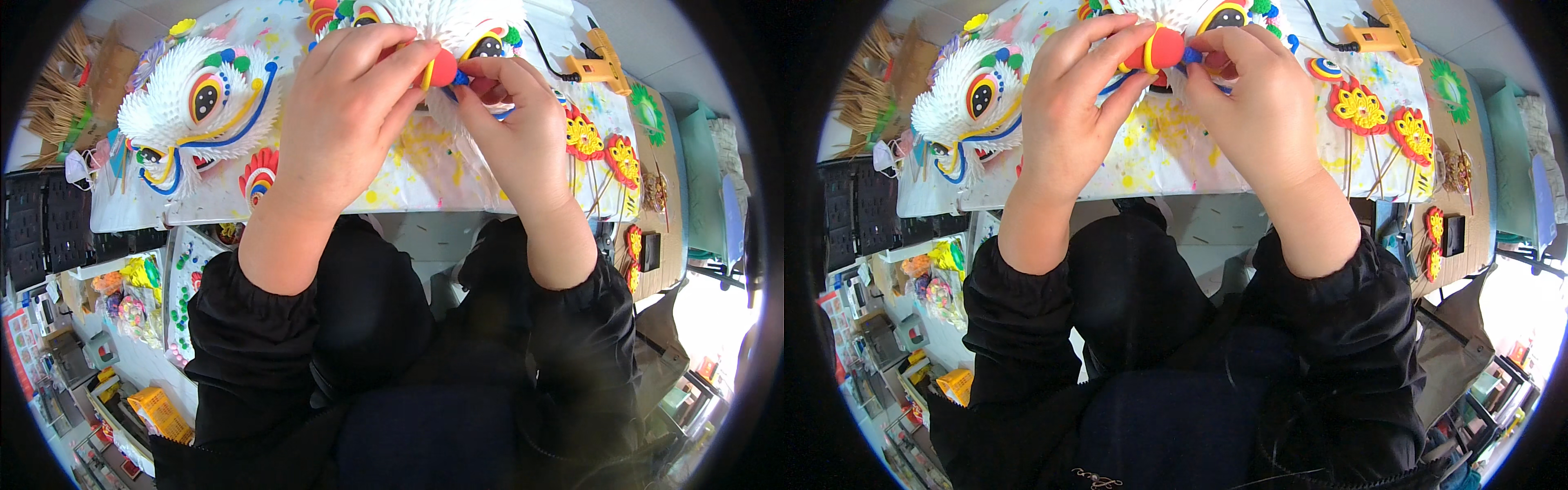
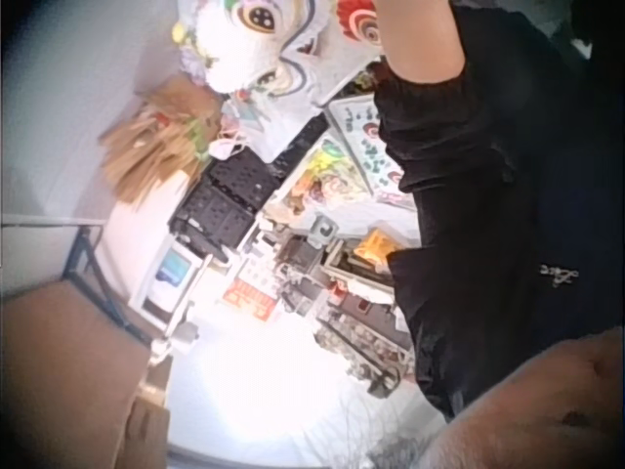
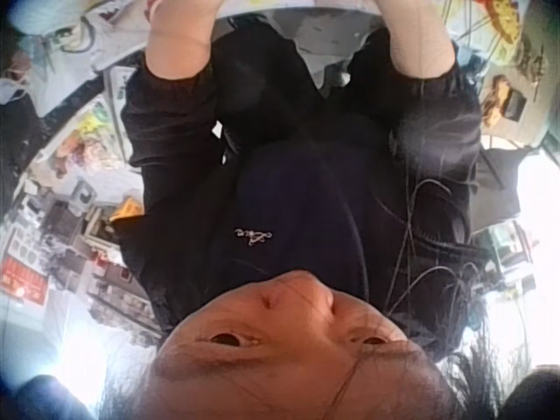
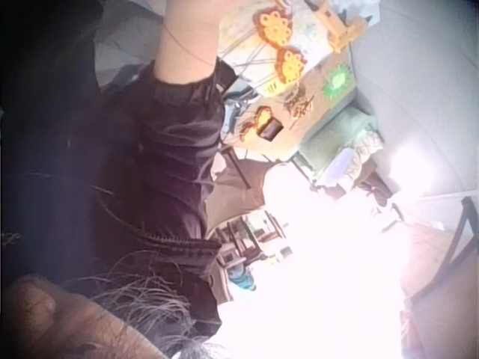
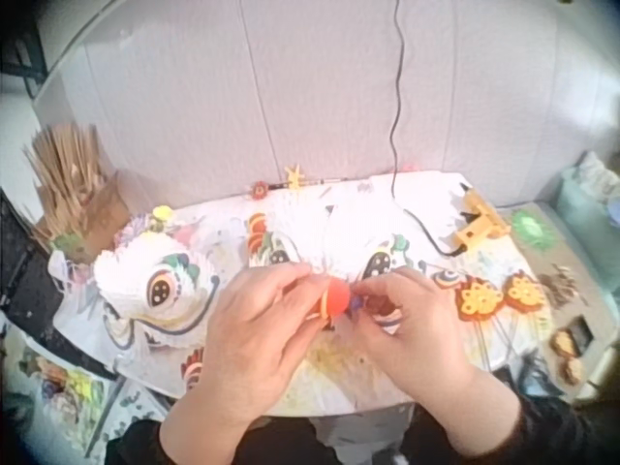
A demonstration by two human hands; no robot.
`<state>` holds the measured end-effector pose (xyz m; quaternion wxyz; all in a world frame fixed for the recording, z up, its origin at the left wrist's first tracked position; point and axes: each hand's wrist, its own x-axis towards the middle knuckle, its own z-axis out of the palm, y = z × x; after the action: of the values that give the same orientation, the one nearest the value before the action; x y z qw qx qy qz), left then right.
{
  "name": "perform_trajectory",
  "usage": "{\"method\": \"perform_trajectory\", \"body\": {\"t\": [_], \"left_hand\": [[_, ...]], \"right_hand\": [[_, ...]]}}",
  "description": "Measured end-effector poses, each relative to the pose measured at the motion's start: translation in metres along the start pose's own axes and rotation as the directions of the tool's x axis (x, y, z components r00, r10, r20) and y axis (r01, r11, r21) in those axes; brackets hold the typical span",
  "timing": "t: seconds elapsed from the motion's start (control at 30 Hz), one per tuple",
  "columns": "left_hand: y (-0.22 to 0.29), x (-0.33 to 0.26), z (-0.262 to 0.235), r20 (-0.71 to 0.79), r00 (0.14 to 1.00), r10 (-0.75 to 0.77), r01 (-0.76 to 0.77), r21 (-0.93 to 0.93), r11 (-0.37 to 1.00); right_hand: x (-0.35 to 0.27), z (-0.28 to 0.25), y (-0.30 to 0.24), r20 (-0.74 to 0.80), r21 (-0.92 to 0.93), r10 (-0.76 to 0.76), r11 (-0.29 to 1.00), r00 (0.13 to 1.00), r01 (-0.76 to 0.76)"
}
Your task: The person assembles decorative lion dance masks by applying hot glue to small colored foam pieces and attaching them to the mask's nose and forehead areas. They repeatedly pick up pieces, apply glue, and press them into place on two white masks with colorful painted details.
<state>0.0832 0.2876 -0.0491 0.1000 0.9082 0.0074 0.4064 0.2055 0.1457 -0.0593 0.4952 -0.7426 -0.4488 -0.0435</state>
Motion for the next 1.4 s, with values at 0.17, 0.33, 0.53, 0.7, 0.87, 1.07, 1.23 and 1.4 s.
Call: {"method": "perform_trajectory", "body": {"t": [0.17,0.33,0.53,0.7,0.87,1.07,1.23,1.4], "left_hand": [[0.0,0.003,0.005,-0.084,0.996,0.033,-0.038,-0.061,0.997],[-0.005,-0.001,-0.014,0.177,0.982,-0.074,0.087,-0.072,0.994],[-0.012,-0.021,-0.011,-0.093,0.925,-0.369,0.35,-0.172,0.921],[-0.017,-0.029,0.002,-0.052,0.96,-0.275,0.272,-0.061,0.96],[-0.023,-0.028,0.015,-0.146,0.956,-0.255,0.235,-0.142,0.962],[-0.026,-0.027,0.019,-0.176,0.958,-0.225,0.196,-0.166,0.966],[-0.022,-0.027,0.015,-0.18,0.941,-0.286,0.245,-0.219,0.944],[-0.022,-0.027,0.014,-0.064,0.943,-0.327,0.313,-0.162,0.936]], "right_hand": [[-0.003,0.003,0.002,0.001,0.008,-0.011,1.0,1.0,0.011],[-0.001,-0.005,0.0,0.045,-0.031,-0.03,0.999,0.999,0.031],[0.002,-0.01,-0.001,0.083,-0.184,-0.032,0.982,0.996,0.047],[0.0,-0.004,0.002,0.032,-0.202,-0.057,0.977,0.998,0.063],[0.0,0.002,0.009,-0.025,-0.193,-0.126,0.974,0.992,0.119],[-0.003,0.003,0.009,0.008,-0.208,-0.122,0.971,0.993,0.121],[-0.004,-0.003,0.007,0.029,-0.18,-0.083,0.98,0.996,0.086],[-0.003,0.0,0.011,0.016,-0.266,-0.166,0.95,0.986,0.164]]}}
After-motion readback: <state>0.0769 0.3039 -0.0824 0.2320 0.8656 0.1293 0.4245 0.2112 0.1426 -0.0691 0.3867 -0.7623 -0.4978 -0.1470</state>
